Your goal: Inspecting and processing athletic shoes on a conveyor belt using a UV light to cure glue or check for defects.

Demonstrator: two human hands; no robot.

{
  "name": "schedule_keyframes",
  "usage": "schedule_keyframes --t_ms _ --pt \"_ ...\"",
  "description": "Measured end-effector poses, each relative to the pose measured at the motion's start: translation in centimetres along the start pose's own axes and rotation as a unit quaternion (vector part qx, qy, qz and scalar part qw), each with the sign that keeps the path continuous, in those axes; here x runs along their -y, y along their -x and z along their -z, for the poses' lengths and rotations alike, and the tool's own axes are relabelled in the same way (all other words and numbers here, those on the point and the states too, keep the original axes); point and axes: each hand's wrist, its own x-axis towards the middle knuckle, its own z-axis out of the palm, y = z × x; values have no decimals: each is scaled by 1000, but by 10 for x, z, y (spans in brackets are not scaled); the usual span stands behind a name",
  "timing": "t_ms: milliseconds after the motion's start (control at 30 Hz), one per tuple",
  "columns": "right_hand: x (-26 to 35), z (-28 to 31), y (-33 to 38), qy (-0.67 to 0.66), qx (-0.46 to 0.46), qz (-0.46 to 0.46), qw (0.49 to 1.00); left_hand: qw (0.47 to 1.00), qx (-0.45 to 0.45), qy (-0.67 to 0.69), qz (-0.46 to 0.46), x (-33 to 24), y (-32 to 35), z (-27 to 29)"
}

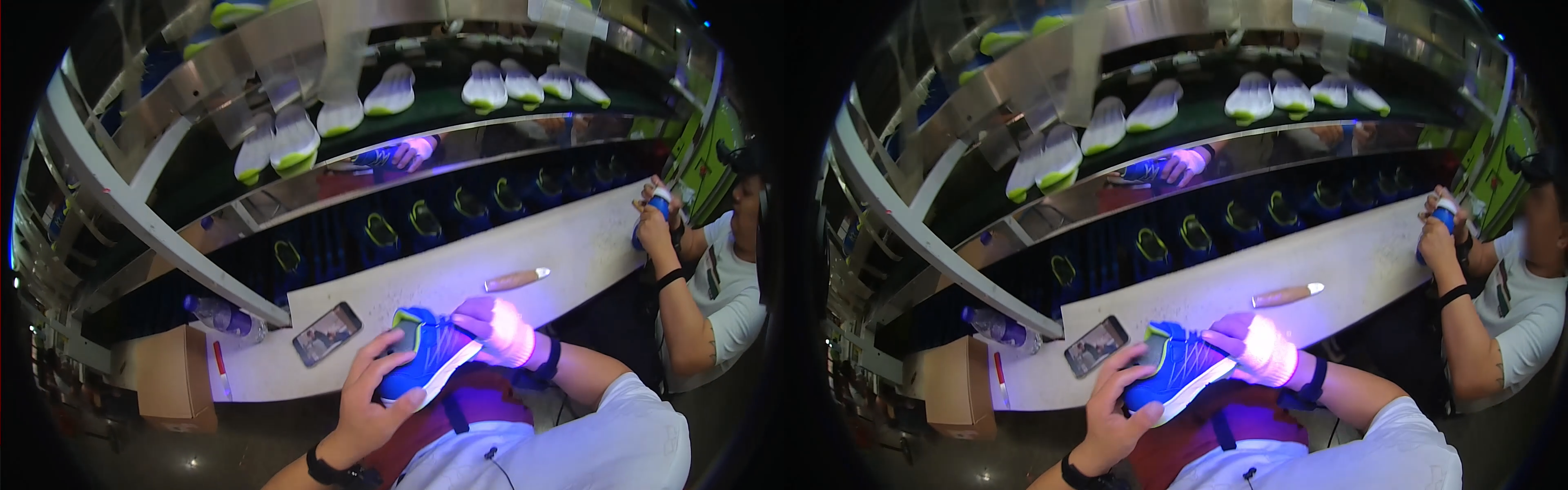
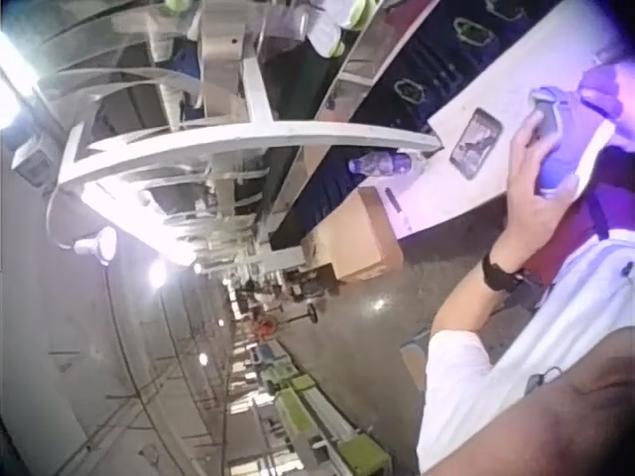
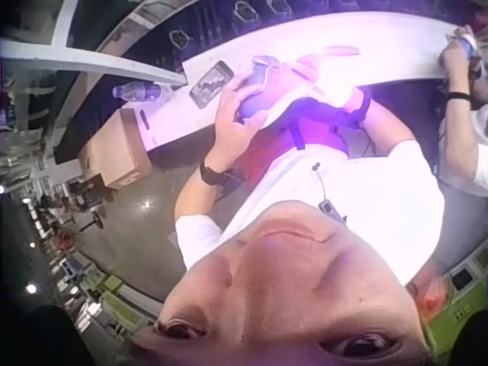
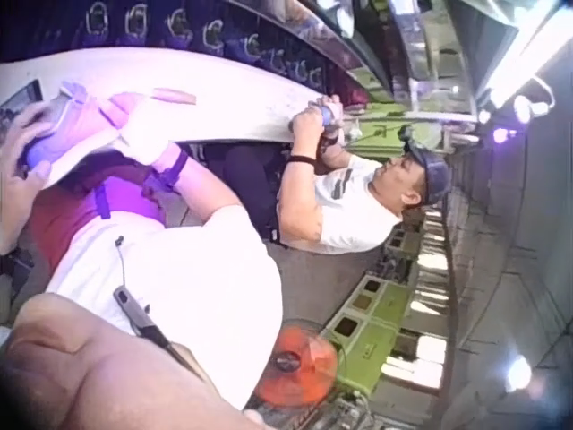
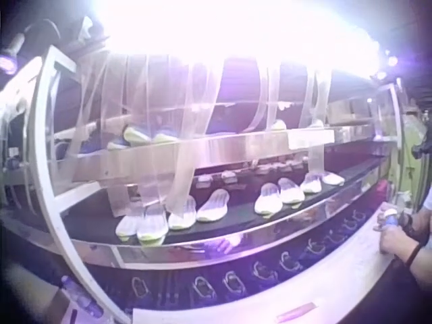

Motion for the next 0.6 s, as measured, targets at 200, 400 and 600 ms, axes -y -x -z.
schedule_keyframes --t_ms 200,400,600 --pt "-70 210 -174 469 -282 132 826 957 105 91 -254 -107 -61 55" --pt "-126 319 -349 564 -186 -31 804 854 210 254 -403 -153 -126 35" --pt "-162 270 -397 489 -227 16 842 892 54 204 -401 -121 -72 20"
